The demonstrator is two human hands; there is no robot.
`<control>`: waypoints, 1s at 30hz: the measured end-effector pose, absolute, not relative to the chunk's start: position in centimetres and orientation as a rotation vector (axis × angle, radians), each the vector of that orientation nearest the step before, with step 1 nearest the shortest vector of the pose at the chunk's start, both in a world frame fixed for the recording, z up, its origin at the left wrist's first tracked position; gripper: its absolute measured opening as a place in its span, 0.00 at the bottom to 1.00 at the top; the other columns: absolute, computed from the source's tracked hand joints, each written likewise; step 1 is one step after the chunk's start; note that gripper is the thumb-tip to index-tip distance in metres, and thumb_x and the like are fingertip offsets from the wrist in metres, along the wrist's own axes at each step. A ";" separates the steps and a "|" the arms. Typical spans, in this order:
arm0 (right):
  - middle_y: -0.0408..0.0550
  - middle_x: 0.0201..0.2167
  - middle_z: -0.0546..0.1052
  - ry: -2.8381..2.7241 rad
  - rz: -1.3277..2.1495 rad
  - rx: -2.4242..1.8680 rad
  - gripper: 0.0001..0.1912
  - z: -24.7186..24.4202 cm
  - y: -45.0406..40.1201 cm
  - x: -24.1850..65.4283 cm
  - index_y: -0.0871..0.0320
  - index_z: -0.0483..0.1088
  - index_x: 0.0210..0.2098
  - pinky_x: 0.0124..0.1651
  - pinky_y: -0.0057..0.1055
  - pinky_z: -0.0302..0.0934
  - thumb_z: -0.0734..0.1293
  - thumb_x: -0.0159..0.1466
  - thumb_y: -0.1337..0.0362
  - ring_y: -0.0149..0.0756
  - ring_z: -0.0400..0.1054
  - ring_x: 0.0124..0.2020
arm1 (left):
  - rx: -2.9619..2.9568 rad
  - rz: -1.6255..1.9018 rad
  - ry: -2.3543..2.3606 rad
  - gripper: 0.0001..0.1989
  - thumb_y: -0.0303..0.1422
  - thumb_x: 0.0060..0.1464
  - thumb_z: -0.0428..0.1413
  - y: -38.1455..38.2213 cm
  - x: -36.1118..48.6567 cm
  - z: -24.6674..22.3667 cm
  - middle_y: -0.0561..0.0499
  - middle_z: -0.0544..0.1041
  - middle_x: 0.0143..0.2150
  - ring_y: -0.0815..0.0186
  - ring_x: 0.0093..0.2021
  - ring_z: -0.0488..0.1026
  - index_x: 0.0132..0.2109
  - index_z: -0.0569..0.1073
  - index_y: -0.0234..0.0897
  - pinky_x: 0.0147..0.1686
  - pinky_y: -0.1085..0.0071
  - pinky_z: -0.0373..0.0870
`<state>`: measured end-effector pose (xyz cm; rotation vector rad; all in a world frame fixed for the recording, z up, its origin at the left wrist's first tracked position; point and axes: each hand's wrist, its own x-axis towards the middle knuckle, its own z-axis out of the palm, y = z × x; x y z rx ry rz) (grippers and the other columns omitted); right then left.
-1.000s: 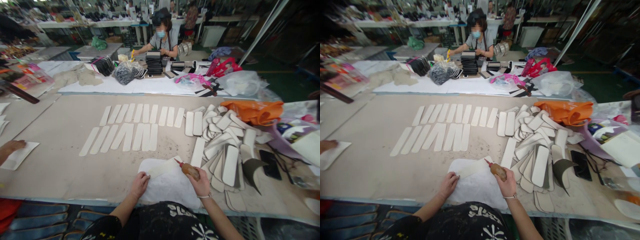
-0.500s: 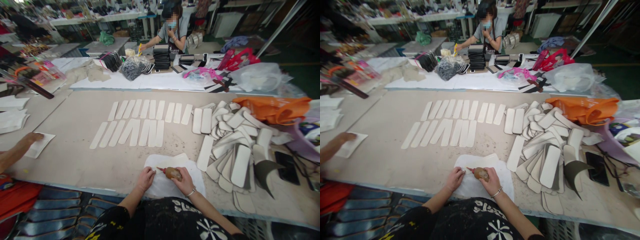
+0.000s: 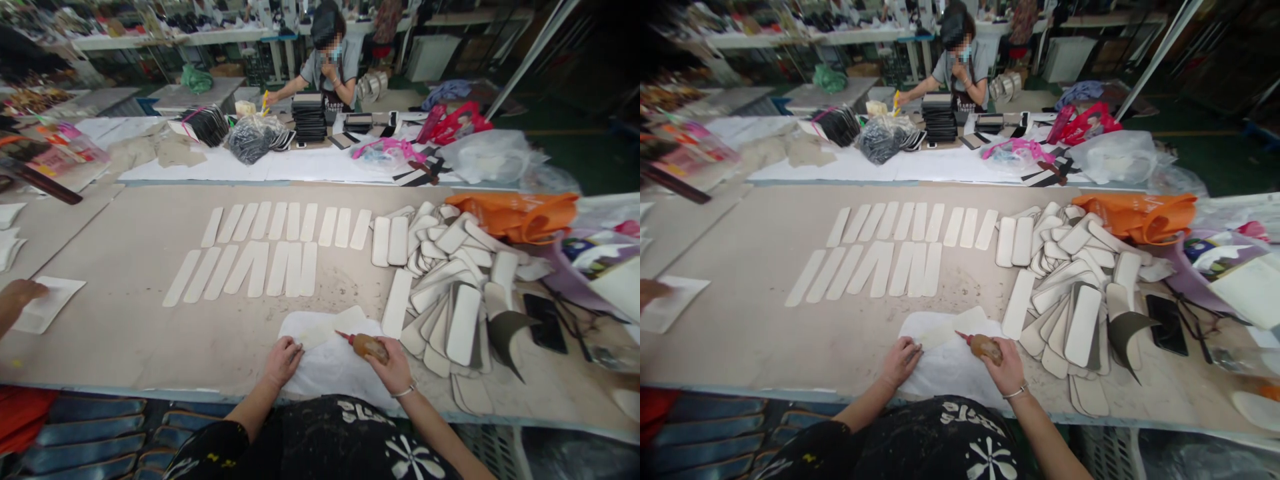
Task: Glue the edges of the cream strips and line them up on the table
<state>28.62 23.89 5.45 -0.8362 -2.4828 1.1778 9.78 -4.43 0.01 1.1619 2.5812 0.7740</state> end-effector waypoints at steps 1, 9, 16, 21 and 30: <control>0.55 0.39 0.75 -2.468 1.132 -0.869 0.20 5.2 24.8 29.1 0.61 0.70 0.44 0.47 0.49 0.67 0.70 0.55 0.57 0.48 0.69 0.41 | 1.162 0.784 2.580 0.11 0.36 0.63 0.51 -4.4 9.8 -0.1 0.46 0.70 0.40 0.63 0.40 0.69 0.41 0.77 0.38 0.42 0.67 0.71; 0.57 0.41 0.75 -2.322 0.899 -1.007 0.25 4.8 26.7 30.4 0.61 0.70 0.46 0.48 0.49 0.66 0.70 0.56 0.51 0.49 0.68 0.44 | 1.143 0.781 2.554 0.11 0.36 0.62 0.51 -4.2 9.4 0.1 0.47 0.70 0.38 0.63 0.39 0.70 0.38 0.77 0.38 0.42 0.67 0.71; 0.51 0.38 0.75 -2.413 1.248 -0.742 0.19 6.3 20.7 26.3 0.59 0.71 0.44 0.45 0.43 0.68 0.71 0.53 0.63 0.44 0.69 0.41 | 1.015 0.398 2.425 0.10 0.30 0.61 0.52 -1.9 8.8 3.5 0.47 0.71 0.40 0.64 0.42 0.71 0.35 0.78 0.37 0.47 0.69 0.68; 0.52 0.38 0.75 -2.441 1.226 -0.773 0.18 5.8 22.2 26.2 0.60 0.71 0.44 0.46 0.44 0.67 0.70 0.53 0.62 0.46 0.69 0.41 | 0.906 0.214 2.420 0.11 0.28 0.61 0.52 -0.5 9.1 5.0 0.45 0.72 0.42 0.64 0.43 0.71 0.35 0.78 0.35 0.47 0.70 0.66; 0.57 0.42 0.75 -2.343 0.977 -1.091 0.24 5.6 29.1 29.7 0.60 0.69 0.45 0.51 0.49 0.64 0.69 0.54 0.51 0.50 0.68 0.45 | 0.895 0.149 2.414 0.11 0.26 0.61 0.51 0.3 9.0 4.9 0.44 0.74 0.40 0.62 0.44 0.72 0.34 0.77 0.32 0.47 0.70 0.64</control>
